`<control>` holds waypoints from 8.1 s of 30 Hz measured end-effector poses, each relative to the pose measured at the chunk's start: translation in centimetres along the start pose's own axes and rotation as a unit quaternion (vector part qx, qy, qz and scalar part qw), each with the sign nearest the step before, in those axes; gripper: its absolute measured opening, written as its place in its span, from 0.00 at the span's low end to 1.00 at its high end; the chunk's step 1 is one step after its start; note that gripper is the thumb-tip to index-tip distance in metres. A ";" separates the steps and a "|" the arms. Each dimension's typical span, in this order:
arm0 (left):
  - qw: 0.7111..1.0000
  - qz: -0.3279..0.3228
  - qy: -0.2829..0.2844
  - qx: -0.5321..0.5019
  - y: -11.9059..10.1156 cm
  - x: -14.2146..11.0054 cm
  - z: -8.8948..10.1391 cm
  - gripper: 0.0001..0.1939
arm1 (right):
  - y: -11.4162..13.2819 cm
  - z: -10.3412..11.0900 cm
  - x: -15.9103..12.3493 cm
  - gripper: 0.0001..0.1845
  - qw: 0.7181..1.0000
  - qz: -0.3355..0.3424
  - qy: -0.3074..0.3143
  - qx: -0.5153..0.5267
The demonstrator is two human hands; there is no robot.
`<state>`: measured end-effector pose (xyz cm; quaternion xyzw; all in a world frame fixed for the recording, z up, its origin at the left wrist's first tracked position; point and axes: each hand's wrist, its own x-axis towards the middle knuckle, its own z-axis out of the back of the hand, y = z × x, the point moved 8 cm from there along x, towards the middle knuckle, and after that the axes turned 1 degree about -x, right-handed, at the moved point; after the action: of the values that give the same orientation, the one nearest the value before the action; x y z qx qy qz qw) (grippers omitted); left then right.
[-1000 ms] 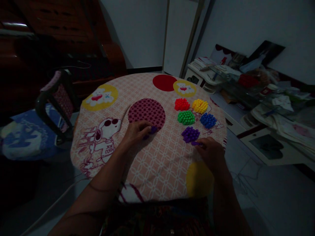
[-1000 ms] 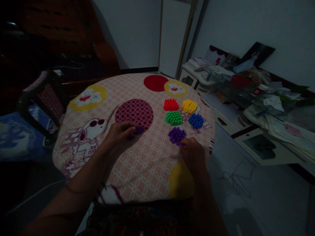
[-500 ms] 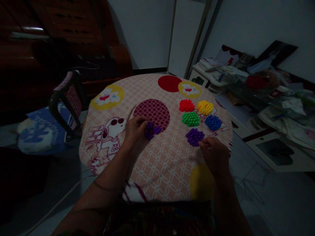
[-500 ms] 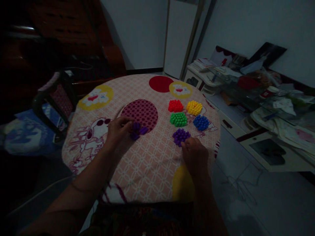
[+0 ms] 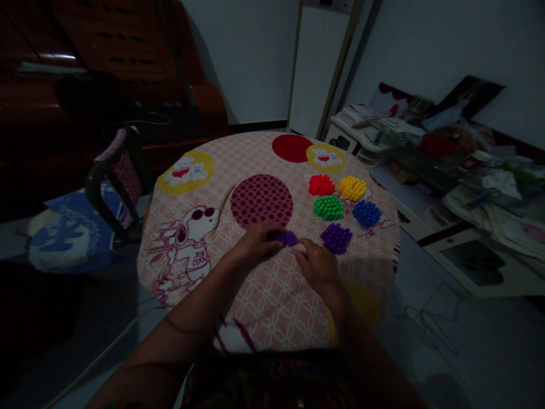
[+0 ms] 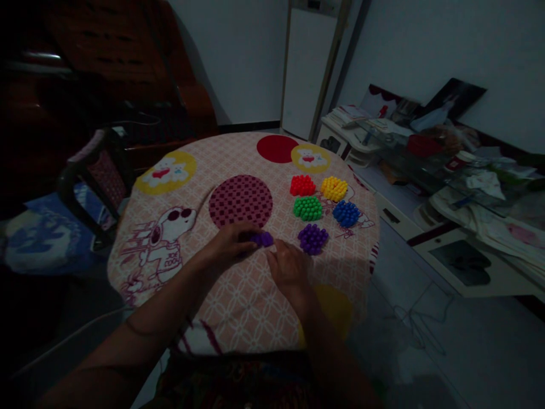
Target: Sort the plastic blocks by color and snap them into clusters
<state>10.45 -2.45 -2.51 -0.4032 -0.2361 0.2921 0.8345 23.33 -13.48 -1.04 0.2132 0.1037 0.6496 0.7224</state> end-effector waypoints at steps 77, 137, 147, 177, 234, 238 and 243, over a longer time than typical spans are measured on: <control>0.936 0.007 0.073 -0.345 -3.6 -0.9 -2.7 0.29 | -0.5 2.4 -1.6 0.10 0.931 -0.045 -0.084 0.353; 0.972 0.094 0.098 -0.193 -0.4 -1.1 -2.5 0.16 | 0.6 0.7 -1.2 0.08 0.986 0.016 -0.025 0.163; 0.888 0.145 0.042 -0.434 -1.7 -0.8 -2.9 0.23 | 1.4 1.9 -1.8 0.17 0.966 0.079 -0.133 0.205; 0.990 -0.049 -0.095 -0.094 -5.5 8.1 -4.3 0.04 | -2.8 2.3 -2.8 0.12 0.945 -0.053 -0.134 0.294; 0.969 -0.001 -0.203 0.139 5.4 8.4 6.3 0.22 | -4.3 -4.1 16.7 0.23 0.878 0.025 0.051 0.475; 0.977 0.050 -0.196 0.063 7.0 10.5 9.4 0.25 | 3.6 -5.7 15.7 0.14 0.886 0.173 0.151 0.402; 0.987 0.032 -0.143 0.060 5.9 11.8 9.4 0.31 | -1.1 0.6 16.1 0.18 0.907 0.142 0.022 0.395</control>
<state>11.25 13.56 -0.09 -0.3133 -0.3225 0.3868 0.8051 26.77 2.21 1.01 0.4792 0.3369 0.6557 0.4763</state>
